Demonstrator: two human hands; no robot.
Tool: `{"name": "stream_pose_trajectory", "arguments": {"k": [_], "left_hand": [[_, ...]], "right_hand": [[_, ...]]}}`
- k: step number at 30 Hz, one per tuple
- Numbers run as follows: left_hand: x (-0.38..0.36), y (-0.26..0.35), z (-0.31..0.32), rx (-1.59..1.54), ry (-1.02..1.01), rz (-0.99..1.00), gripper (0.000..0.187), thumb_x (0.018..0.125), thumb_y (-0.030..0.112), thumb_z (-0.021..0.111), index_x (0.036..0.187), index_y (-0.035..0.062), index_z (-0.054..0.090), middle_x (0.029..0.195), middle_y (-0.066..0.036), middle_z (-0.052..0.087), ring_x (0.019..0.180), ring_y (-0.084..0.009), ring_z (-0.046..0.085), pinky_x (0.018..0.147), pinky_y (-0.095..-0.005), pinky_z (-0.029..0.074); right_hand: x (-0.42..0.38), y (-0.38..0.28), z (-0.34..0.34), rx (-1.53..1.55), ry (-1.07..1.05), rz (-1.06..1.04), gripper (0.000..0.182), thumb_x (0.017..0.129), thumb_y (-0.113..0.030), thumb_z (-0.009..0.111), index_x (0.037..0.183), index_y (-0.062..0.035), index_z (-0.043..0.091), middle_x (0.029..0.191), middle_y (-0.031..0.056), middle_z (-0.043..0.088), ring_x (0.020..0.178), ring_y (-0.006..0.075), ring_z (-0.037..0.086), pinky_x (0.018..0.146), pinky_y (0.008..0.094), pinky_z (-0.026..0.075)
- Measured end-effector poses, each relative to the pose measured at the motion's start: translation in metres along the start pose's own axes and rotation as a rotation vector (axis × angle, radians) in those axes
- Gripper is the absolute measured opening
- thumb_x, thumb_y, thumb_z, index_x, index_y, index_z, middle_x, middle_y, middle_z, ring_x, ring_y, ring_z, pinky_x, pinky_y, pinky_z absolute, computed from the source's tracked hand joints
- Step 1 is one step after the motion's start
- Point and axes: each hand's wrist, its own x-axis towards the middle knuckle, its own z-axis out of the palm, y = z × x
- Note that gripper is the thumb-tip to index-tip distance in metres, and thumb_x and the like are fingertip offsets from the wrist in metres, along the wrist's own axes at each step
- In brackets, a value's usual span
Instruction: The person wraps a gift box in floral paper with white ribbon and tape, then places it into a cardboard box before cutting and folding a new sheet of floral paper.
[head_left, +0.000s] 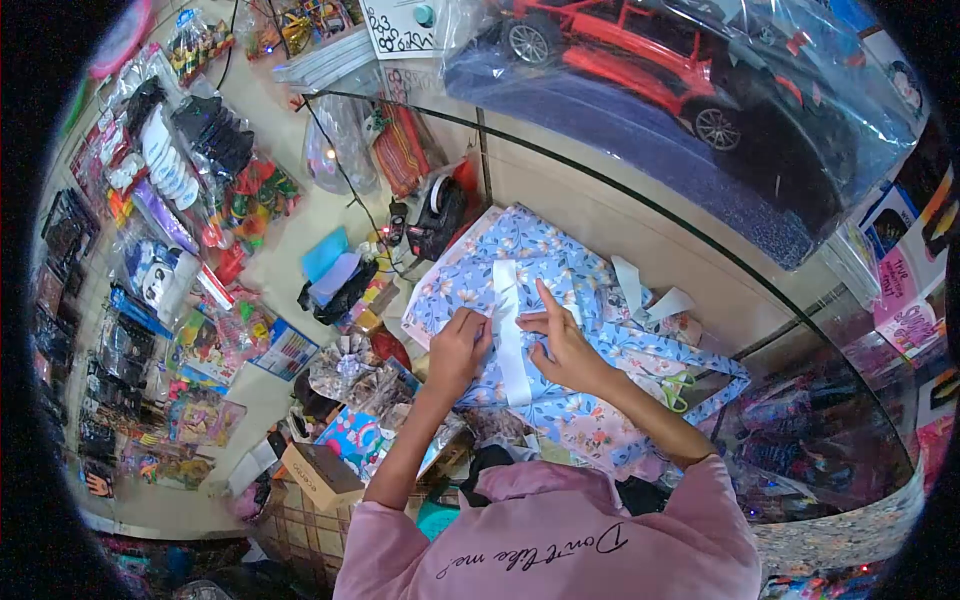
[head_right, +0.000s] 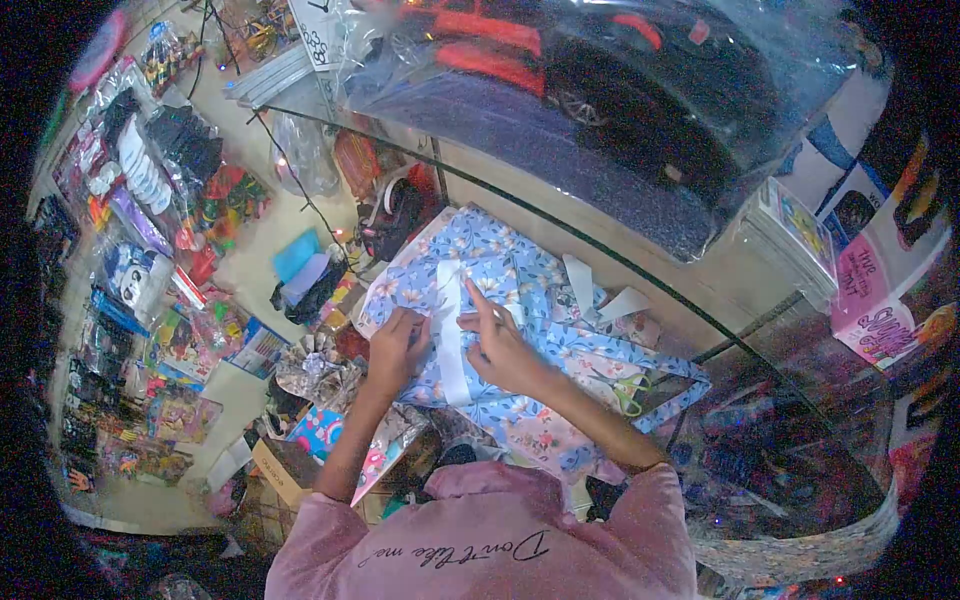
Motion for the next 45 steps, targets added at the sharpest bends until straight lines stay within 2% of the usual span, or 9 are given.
{"name": "stream_pose_trajectory", "arguments": {"k": [11,19,23,26,29,32,33,37,45], "left_hand": [[-0.007,0.013,-0.001,0.076,-0.128,0.034,0.014,0.080,0.015,0.067,0.085,0.0038,0.061,0.084,-0.009,0.058,0.075,-0.0272,0.059,0.060,-0.0378,0.050],[-0.007,0.023,-0.009,0.139,-0.183,0.042,0.025,0.081,0.016,0.067,0.105,0.0117,0.067,0.091,-0.007,0.059,0.078,-0.0258,0.058,0.065,-0.0375,0.051],[-0.004,0.023,-0.010,0.219,-0.219,0.060,0.030,0.080,0.016,0.067,0.110,0.0146,0.066,0.093,-0.005,0.058,0.080,-0.0238,0.059,0.065,-0.0356,0.051],[-0.005,0.023,-0.008,0.231,-0.226,0.081,0.030,0.080,0.016,0.066,0.110,0.0131,0.065,0.094,-0.005,0.057,0.083,-0.0239,0.058,0.064,-0.0361,0.051],[-0.004,0.021,-0.012,0.270,-0.219,0.159,0.032,0.080,0.014,0.064,0.112,0.0109,0.063,0.101,-0.006,0.057,0.091,-0.0256,0.056,0.073,-0.0382,0.048],[-0.007,0.019,-0.011,0.233,-0.230,0.171,0.036,0.080,0.012,0.063,0.116,0.0089,0.061,0.110,-0.007,0.056,0.099,-0.0273,0.053,0.083,-0.0400,0.043],[-0.008,0.018,-0.010,0.205,-0.235,0.160,0.036,0.081,0.012,0.062,0.117,0.0082,0.060,0.113,-0.007,0.056,0.101,-0.0278,0.052,0.086,-0.0405,0.040],[-0.006,0.017,-0.019,0.121,-0.301,0.126,0.037,0.082,0.011,0.061,0.119,0.0069,0.059,0.114,-0.006,0.058,0.100,-0.0267,0.052,0.084,-0.0394,0.039],[-0.002,0.017,-0.023,0.144,-0.342,0.112,0.037,0.085,0.010,0.056,0.122,0.0074,0.052,0.095,-0.008,0.062,0.090,-0.0244,0.055,0.083,-0.0394,0.037]], "right_hand": [[0.006,-0.004,-0.005,0.034,-0.009,0.018,0.092,0.079,-0.001,0.058,0.147,0.0017,-0.004,0.109,0.0196,0.062,0.113,0.0296,0.053,0.107,0.0413,0.024],[0.004,-0.004,-0.005,0.094,-0.002,0.067,0.092,0.079,0.001,0.059,0.148,-0.0001,-0.002,0.115,0.0181,0.059,0.110,0.0264,0.059,0.105,0.0373,0.032],[0.008,-0.013,-0.010,0.070,-0.021,0.072,0.086,0.084,-0.006,0.058,0.150,-0.0110,0.002,0.116,0.0233,0.060,0.114,0.0305,0.057,0.111,0.0513,0.020],[0.014,-0.020,-0.016,-0.015,-0.001,0.052,0.086,0.083,-0.014,0.066,0.149,-0.0100,0.012,0.102,0.0197,0.067,0.112,0.0326,0.057,0.108,0.0451,0.026],[0.027,-0.030,-0.032,-0.085,0.133,0.001,0.063,0.083,-0.018,0.068,0.139,-0.0137,0.039,0.100,0.0166,0.066,0.106,0.0338,0.058,0.105,0.0438,0.031],[0.043,-0.010,-0.039,-0.156,0.269,-0.112,0.034,0.082,-0.018,0.068,0.114,-0.0106,0.061,0.095,0.0124,0.065,0.097,0.0349,0.059,0.098,0.0432,0.037],[0.049,-0.012,-0.043,-0.144,0.323,-0.150,0.016,0.081,-0.017,0.069,0.092,-0.0060,0.065,0.091,0.0108,0.062,0.090,0.0335,0.060,0.087,0.0411,0.043],[0.066,-0.017,-0.074,-0.164,-0.046,-0.159,0.014,0.081,-0.016,0.068,0.083,-0.0036,0.063,0.087,0.0124,0.063,0.084,0.0288,0.062,0.075,0.0374,0.047],[0.092,-0.021,-0.088,0.153,-0.687,-0.138,0.024,0.091,-0.020,0.061,0.089,0.0035,0.062,0.085,0.0132,0.065,0.084,0.0204,0.064,0.078,0.0335,0.049]]}}
